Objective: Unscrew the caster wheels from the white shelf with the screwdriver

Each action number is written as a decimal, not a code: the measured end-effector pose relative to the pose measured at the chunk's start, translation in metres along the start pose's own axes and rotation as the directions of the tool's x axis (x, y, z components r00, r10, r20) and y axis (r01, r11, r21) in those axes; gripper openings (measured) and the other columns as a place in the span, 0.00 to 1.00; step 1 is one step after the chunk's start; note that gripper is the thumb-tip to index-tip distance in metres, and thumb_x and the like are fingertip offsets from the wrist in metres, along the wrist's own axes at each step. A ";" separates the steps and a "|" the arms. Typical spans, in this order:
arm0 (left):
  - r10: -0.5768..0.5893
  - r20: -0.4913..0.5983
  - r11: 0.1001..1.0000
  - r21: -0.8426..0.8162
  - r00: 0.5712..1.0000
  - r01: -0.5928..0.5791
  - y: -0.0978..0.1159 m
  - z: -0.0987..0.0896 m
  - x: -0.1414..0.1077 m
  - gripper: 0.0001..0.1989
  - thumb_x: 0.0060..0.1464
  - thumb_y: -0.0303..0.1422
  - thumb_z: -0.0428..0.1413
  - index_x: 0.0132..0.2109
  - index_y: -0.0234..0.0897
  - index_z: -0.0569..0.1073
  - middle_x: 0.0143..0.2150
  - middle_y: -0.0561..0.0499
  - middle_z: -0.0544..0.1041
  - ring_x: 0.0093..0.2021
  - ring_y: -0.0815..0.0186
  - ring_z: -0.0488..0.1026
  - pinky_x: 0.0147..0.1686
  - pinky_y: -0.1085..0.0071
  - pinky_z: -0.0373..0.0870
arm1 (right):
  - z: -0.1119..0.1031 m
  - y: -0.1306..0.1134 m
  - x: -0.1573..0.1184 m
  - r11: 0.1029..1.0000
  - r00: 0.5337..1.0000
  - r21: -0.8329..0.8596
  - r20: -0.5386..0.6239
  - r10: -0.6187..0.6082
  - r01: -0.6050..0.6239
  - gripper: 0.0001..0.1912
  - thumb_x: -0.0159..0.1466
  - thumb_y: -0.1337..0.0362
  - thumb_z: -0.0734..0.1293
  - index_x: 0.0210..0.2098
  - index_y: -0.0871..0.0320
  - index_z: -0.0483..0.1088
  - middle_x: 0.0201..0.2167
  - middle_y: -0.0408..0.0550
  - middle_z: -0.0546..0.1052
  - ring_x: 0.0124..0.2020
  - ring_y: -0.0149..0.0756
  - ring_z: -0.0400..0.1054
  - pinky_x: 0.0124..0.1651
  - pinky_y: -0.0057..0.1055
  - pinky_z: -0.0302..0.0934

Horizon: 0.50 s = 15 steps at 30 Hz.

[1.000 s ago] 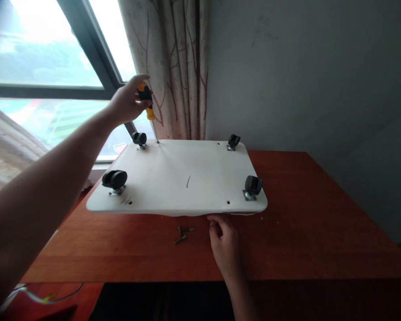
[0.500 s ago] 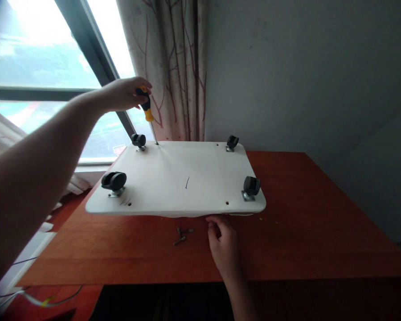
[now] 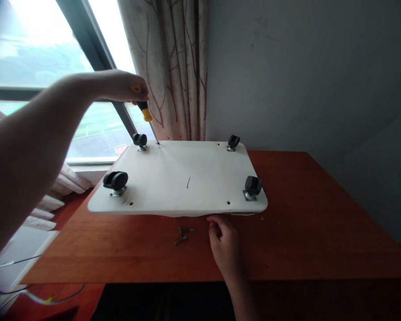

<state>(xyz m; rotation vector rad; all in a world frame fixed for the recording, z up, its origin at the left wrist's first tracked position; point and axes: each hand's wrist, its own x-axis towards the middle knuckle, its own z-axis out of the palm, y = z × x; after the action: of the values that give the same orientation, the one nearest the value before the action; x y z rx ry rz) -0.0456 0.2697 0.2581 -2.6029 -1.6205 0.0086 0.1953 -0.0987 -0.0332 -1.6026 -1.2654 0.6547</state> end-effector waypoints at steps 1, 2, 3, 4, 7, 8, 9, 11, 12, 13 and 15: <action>-0.039 -0.034 0.995 0.088 0.999 0.042 0.003 -0.001 -0.001 0.23 0.60 0.47 0.51 0.53 0.38 0.76 0.39 0.46 0.76 0.43 0.57 0.73 0.45 0.63 0.65 | 0.000 0.000 0.000 1.000 1.000 0.000 0.001 0.002 -0.002 0.12 0.66 0.61 0.61 0.41 0.55 0.76 0.42 0.49 0.80 0.43 0.41 0.73 0.47 0.34 0.65; -0.080 -0.082 0.984 0.154 0.993 0.092 0.005 -0.001 -0.002 0.25 0.61 0.50 0.50 0.51 0.36 0.77 0.39 0.44 0.76 0.45 0.54 0.73 0.46 0.60 0.64 | 0.000 0.000 0.000 1.000 1.000 -0.001 0.002 0.003 -0.003 0.12 0.66 0.61 0.61 0.41 0.55 0.76 0.42 0.49 0.80 0.43 0.41 0.74 0.47 0.34 0.65; -0.115 -0.132 0.973 0.187 0.985 0.139 0.006 0.000 -0.002 0.27 0.60 0.52 0.49 0.51 0.35 0.77 0.40 0.42 0.76 0.47 0.51 0.72 0.46 0.58 0.64 | 0.000 0.000 0.001 1.000 1.000 -0.004 0.002 0.004 -0.004 0.12 0.66 0.61 0.61 0.41 0.55 0.76 0.41 0.49 0.80 0.43 0.40 0.74 0.47 0.34 0.65; -0.136 -0.166 0.968 0.187 0.977 0.166 0.006 0.001 -0.001 0.28 0.60 0.53 0.50 0.52 0.34 0.76 0.42 0.40 0.76 0.48 0.49 0.71 0.47 0.56 0.64 | 0.000 -0.001 0.001 1.000 1.000 -0.007 0.001 0.004 -0.004 0.12 0.66 0.61 0.61 0.40 0.55 0.76 0.41 0.49 0.80 0.43 0.41 0.74 0.46 0.34 0.65; -0.074 -0.126 0.997 0.009 0.989 0.075 0.000 0.008 0.004 0.29 0.55 0.46 0.58 0.59 0.35 0.71 0.46 0.40 0.76 0.44 0.53 0.73 0.44 0.59 0.66 | 0.000 -0.001 0.001 1.000 1.000 -0.011 0.001 0.007 -0.007 0.12 0.66 0.60 0.61 0.40 0.55 0.76 0.41 0.49 0.80 0.42 0.41 0.74 0.46 0.34 0.65; -0.022 -0.097 0.996 -0.088 0.995 0.013 -0.002 0.010 0.005 0.29 0.53 0.43 0.59 0.60 0.36 0.69 0.47 0.42 0.76 0.42 0.57 0.74 0.43 0.62 0.67 | 0.000 -0.001 0.000 1.000 1.000 -0.009 0.003 0.008 -0.008 0.12 0.66 0.60 0.61 0.40 0.55 0.76 0.41 0.49 0.80 0.42 0.41 0.74 0.46 0.34 0.65; 0.023 -0.079 0.985 -0.170 0.997 -0.036 -0.003 0.011 0.005 0.29 0.53 0.40 0.59 0.61 0.38 0.68 0.48 0.44 0.76 0.40 0.60 0.74 0.42 0.64 0.68 | 0.000 -0.001 0.000 1.000 1.000 -0.006 0.006 0.009 -0.009 0.12 0.66 0.60 0.61 0.40 0.55 0.76 0.41 0.49 0.80 0.42 0.40 0.74 0.47 0.34 0.65; 0.037 -0.084 0.976 -0.212 0.996 -0.054 -0.004 0.013 0.005 0.25 0.54 0.39 0.58 0.59 0.39 0.70 0.44 0.47 0.76 0.38 0.63 0.74 0.42 0.66 0.68 | 0.001 0.000 0.000 1.000 1.000 -0.003 0.008 0.010 -0.010 0.12 0.66 0.60 0.61 0.41 0.55 0.76 0.41 0.48 0.80 0.43 0.40 0.74 0.48 0.33 0.65; 0.009 -0.111 0.987 -0.161 0.994 -0.027 -0.004 0.013 0.004 0.24 0.56 0.43 0.57 0.57 0.38 0.72 0.41 0.48 0.76 0.38 0.62 0.74 0.43 0.65 0.68 | 0.001 0.000 -0.001 1.000 1.000 -0.004 0.007 0.009 -0.009 0.12 0.66 0.60 0.61 0.41 0.55 0.76 0.41 0.48 0.80 0.43 0.40 0.74 0.48 0.33 0.65; -0.028 -0.151 0.997 -0.080 0.988 0.016 -0.003 0.014 0.004 0.24 0.56 0.48 0.55 0.53 0.37 0.74 0.37 0.47 0.76 0.39 0.60 0.73 0.44 0.62 0.67 | 0.002 0.001 0.000 1.000 1.000 -0.005 0.007 0.009 -0.009 0.12 0.66 0.60 0.61 0.40 0.55 0.76 0.41 0.48 0.80 0.43 0.40 0.74 0.48 0.33 0.65; -0.087 -0.225 0.993 0.063 0.971 0.103 -0.004 0.014 0.002 0.30 0.55 0.57 0.52 0.49 0.35 0.76 0.34 0.45 0.75 0.41 0.54 0.72 0.46 0.56 0.66 | 0.001 0.000 0.000 1.000 1.000 -0.009 0.006 0.008 -0.008 0.12 0.66 0.60 0.61 0.40 0.55 0.76 0.41 0.48 0.80 0.43 0.40 0.74 0.48 0.33 0.65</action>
<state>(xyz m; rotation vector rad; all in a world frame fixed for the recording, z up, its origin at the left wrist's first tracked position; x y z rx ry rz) -0.0487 0.2740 0.2442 -2.3708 -1.6294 -0.2153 0.1942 -0.0983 -0.0340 -1.6151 -1.2684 0.6596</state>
